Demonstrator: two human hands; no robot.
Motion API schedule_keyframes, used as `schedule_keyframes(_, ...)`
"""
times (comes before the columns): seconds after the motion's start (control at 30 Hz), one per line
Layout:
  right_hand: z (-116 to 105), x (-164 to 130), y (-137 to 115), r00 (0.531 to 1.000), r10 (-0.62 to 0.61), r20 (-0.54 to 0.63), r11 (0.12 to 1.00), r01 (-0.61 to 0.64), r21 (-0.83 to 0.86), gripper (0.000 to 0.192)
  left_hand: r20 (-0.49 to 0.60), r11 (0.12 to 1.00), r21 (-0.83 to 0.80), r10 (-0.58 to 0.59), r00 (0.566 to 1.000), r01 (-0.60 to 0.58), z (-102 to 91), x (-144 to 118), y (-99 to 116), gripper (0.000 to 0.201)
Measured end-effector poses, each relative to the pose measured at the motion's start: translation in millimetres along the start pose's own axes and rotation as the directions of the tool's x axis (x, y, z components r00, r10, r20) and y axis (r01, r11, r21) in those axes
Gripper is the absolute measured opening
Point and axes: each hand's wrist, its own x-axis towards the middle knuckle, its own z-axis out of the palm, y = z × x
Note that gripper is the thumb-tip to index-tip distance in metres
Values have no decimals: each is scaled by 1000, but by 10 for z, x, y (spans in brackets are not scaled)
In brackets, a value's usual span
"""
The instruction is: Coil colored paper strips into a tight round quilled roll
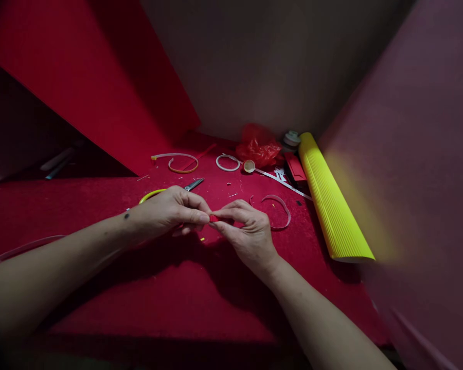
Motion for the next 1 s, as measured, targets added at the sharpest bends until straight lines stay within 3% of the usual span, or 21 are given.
schedule_keyframes(0.27,11,-23,-4,999,-28,-42,999,30,41,18,142,980,-160,-100,985,122,-14,1,-48,15)
schedule_keyframes(0.4,3,-6,-2,997,-63,-44,997,65,37,18,172,975,-192,-75,982,108,-14,-8,-40,16)
schedule_keyframes(0.5,-15,29,16,990,-140,35,979,144,-147,13,127,991,-108,-71,989,85,11,-17,-27,17)
schedule_keyframes(0.6,-25,49,42,961,-213,177,864,270,-425,9,39,995,71,-77,996,74,67,-14,-24,17)
schedule_keyframes(0.67,-27,49,50,946,-213,245,803,313,-507,12,-15,981,168,-94,995,96,99,-3,-35,15)
schedule_keyframes(0.77,-39,42,36,944,-189,269,842,297,-450,12,-17,973,189,-131,991,132,100,11,-55,14)
schedule_keyframes(0.87,-60,41,10,966,-133,223,924,203,-325,9,19,981,158,-119,993,115,52,9,-51,16)
schedule_keyframes(1.0,-69,45,-13,987,-79,140,967,110,-231,11,41,990,56,-131,991,128,11,-8,-7,13)
